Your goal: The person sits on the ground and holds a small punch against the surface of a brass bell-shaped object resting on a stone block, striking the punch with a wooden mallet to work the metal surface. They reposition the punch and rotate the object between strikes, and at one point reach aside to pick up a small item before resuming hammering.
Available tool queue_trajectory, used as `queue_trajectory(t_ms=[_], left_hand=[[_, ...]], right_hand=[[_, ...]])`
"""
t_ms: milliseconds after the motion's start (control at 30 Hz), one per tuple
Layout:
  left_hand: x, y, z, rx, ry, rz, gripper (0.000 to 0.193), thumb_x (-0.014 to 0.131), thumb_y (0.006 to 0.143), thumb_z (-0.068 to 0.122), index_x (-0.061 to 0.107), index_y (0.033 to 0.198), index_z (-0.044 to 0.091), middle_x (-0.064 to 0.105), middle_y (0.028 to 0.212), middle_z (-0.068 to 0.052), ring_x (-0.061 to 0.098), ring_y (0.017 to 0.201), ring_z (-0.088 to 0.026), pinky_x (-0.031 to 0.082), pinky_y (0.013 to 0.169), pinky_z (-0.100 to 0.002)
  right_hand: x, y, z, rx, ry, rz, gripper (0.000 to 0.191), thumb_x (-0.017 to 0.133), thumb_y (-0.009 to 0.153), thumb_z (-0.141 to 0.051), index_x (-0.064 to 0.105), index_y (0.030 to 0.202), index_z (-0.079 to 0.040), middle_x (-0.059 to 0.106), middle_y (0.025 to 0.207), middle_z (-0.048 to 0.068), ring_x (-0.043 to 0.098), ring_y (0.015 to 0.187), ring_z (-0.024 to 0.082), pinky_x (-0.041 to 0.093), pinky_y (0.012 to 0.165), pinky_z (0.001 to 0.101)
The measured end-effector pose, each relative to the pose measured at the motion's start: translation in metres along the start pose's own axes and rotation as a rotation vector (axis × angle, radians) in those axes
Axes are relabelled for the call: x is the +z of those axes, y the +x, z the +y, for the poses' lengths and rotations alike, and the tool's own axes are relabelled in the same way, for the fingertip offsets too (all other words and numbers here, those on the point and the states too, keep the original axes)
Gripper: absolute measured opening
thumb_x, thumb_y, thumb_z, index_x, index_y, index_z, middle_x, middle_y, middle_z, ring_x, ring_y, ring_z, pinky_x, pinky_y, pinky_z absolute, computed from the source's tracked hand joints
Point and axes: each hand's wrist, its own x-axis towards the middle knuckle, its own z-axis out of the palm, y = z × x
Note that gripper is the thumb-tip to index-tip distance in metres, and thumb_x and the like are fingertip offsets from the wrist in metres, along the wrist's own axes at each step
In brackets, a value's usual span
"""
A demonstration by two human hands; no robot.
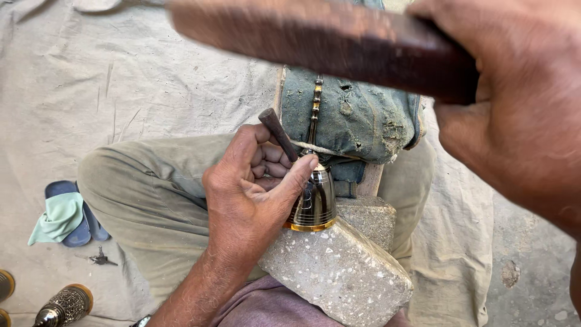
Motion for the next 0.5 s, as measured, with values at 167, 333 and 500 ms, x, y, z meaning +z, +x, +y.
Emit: queue_trajectory(t_ms=[167, 333, 500], left_hand=[[0.003, -0.004, 0.004, 0.054, 0.223, 0.029, 0.027, 0.083, 0.09, 0.011, 0.062, 0.104, 0.001, 0.071, 0.085, -0.001, 0.071, 0.079, -0.004, 0.065, 0.068, -0.019], [0.002, 0.001, 0.004, 0.156, 0.374, -0.034, 0.028, 0.085, 0.089, 0.014, 0.066, 0.107, 0.002, 0.071, 0.085, -0.002, 0.073, 0.078, -0.005, 0.064, 0.066, -0.02], [0.001, 0.008, 0.013, 0.13, 0.391, -0.129, 0.039, 0.087, 0.083, 0.013, 0.069, 0.116, 0.003, 0.072, 0.085, -0.004, 0.072, 0.075, -0.007, 0.063, 0.06, -0.022]], right_hand=[[0.007, 0.008, 0.006, -0.04, 0.054, -0.045, 0.053, 0.076, 0.085, 0.006, 0.064, 0.135, -0.006, 0.072, 0.098, 0.018, 0.072, 0.08, 0.025, 0.058, 0.078, 0.0398], [0.015, 0.026, 0.001, -0.062, 0.487, -0.02, 0.036, 0.065, 0.096, 0.006, 0.06, 0.129, -0.007, 0.069, 0.105, 0.011, 0.07, 0.098, 0.018, 0.059, 0.088, 0.0319], [0.01, 0.015, 0.014, 0.064, 0.095, -0.182, 0.045, 0.07, 0.077, 0.014, 0.067, 0.117, -0.007, 0.069, 0.095, 0.011, 0.071, 0.086, 0.018, 0.059, 0.075, 0.034]])
